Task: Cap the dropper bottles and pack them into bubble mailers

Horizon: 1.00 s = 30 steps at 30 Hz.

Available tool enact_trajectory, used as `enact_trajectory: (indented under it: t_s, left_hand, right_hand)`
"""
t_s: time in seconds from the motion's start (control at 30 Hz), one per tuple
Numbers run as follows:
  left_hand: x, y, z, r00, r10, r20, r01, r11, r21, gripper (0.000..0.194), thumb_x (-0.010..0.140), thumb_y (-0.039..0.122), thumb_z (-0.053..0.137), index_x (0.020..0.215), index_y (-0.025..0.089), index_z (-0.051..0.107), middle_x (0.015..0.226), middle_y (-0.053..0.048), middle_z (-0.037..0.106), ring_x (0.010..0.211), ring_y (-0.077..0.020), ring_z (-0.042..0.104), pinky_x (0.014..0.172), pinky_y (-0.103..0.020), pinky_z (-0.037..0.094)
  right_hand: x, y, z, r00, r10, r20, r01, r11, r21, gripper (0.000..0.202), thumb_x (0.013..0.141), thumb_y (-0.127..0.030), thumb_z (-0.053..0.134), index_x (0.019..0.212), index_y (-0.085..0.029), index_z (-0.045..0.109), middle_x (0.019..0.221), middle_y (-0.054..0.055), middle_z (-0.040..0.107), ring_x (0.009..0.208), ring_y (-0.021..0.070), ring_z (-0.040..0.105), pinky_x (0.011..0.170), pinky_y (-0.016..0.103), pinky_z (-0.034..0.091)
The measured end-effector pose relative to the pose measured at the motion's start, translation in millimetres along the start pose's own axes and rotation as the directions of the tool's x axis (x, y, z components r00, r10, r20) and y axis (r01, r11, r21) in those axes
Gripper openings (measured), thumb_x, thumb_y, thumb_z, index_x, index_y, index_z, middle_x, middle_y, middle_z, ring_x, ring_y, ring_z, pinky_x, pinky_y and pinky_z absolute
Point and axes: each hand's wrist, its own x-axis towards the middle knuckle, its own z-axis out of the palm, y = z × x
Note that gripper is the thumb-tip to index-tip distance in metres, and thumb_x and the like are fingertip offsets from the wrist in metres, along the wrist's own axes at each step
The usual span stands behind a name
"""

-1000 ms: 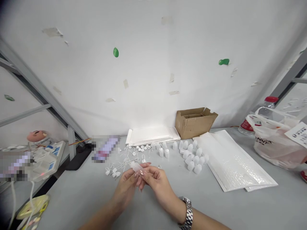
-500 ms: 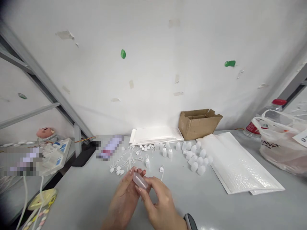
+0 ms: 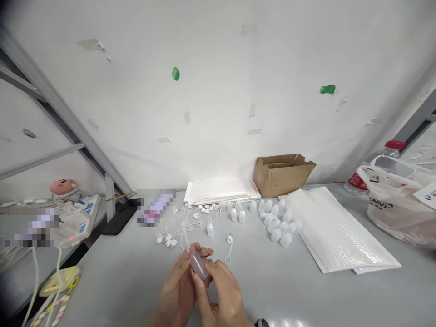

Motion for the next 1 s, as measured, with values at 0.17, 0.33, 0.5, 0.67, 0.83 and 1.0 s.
enact_trajectory:
  t_s: [0.17,0.33,0.5,0.67,0.83,1.0]
  left_hand:
    - [-1.9,8.4,-0.4,0.999,0.032,-0.002,-0.032,0.999,0.035,0.026,0.069,0.041,0.069,0.077,0.017,0.070,0.078,-0.006,0.068,0.071,-0.0173,0.059,0.070,-0.032,0.046]
    - [3.5,11.0,-6.4,0.997,0.053,-0.062,-0.049,0.997,0.058,0.025,0.066,0.040,0.071,0.066,0.015,0.069,0.075,-0.006,0.066,0.072,-0.0180,0.059,0.067,-0.031,0.045]
    - [2.7,10.9,-4.0,0.995,0.043,-0.091,-0.035,0.996,0.083,0.022,0.064,0.033,0.075,0.079,0.017,0.071,0.081,-0.006,0.069,0.068,-0.0158,0.058,0.066,-0.030,0.044]
    - [-6.6,16.0,2.8,0.998,0.036,-0.043,-0.033,0.998,0.062,0.025,0.062,0.027,0.074,0.086,0.018,0.072,0.084,-0.008,0.071,0.082,-0.0196,0.060,0.072,-0.030,0.044]
    - [-8.3,20.6,7.0,0.998,0.047,-0.036,-0.042,0.992,0.123,0.021,0.063,0.032,0.073,0.077,0.017,0.072,0.076,-0.006,0.070,0.080,-0.0200,0.059,0.070,-0.030,0.045]
    - [-4.0,15.2,7.8,0.978,0.157,-0.136,-0.121,0.963,0.243,0.025,0.065,0.040,0.071,0.064,0.015,0.069,0.070,-0.008,0.067,0.083,-0.0261,0.061,0.058,-0.029,0.045]
  right_hand:
    - [4.1,-3.5,1.6,0.998,0.056,0.027,-0.057,0.997,0.045,0.019,0.084,-0.011,0.052,0.100,-0.019,0.056,0.074,0.004,0.066,0.062,0.0167,0.062,0.056,0.027,0.053]
    - [2.2,-0.1,6.7,0.999,-0.008,0.040,0.007,1.000,0.013,0.024,0.084,-0.009,0.052,0.107,-0.017,0.053,0.083,0.008,0.068,0.069,0.0189,0.064,0.060,0.030,0.054]
    - [0.3,5.9,10.2,0.995,-0.095,0.045,0.097,0.994,-0.041,0.033,0.083,-0.006,0.051,0.115,-0.014,0.049,0.084,0.010,0.067,0.065,0.0193,0.060,0.054,0.032,0.052]
    - [2.5,4.7,8.9,0.990,-0.140,0.034,0.141,0.989,-0.039,0.035,0.083,-0.004,0.050,0.117,-0.013,0.048,0.083,0.010,0.066,0.063,0.0181,0.057,0.054,0.032,0.051]
    - [5.1,5.4,5.9,0.988,-0.142,0.068,0.144,0.989,-0.017,0.033,0.082,-0.003,0.050,0.114,-0.013,0.049,0.086,0.011,0.066,0.068,0.0194,0.059,0.058,0.032,0.053]
    - [6.2,8.8,6.0,0.975,-0.199,0.096,0.205,0.977,-0.056,0.029,0.081,-0.002,0.052,0.109,-0.011,0.052,0.074,0.008,0.063,0.063,0.0185,0.058,0.053,0.030,0.051]
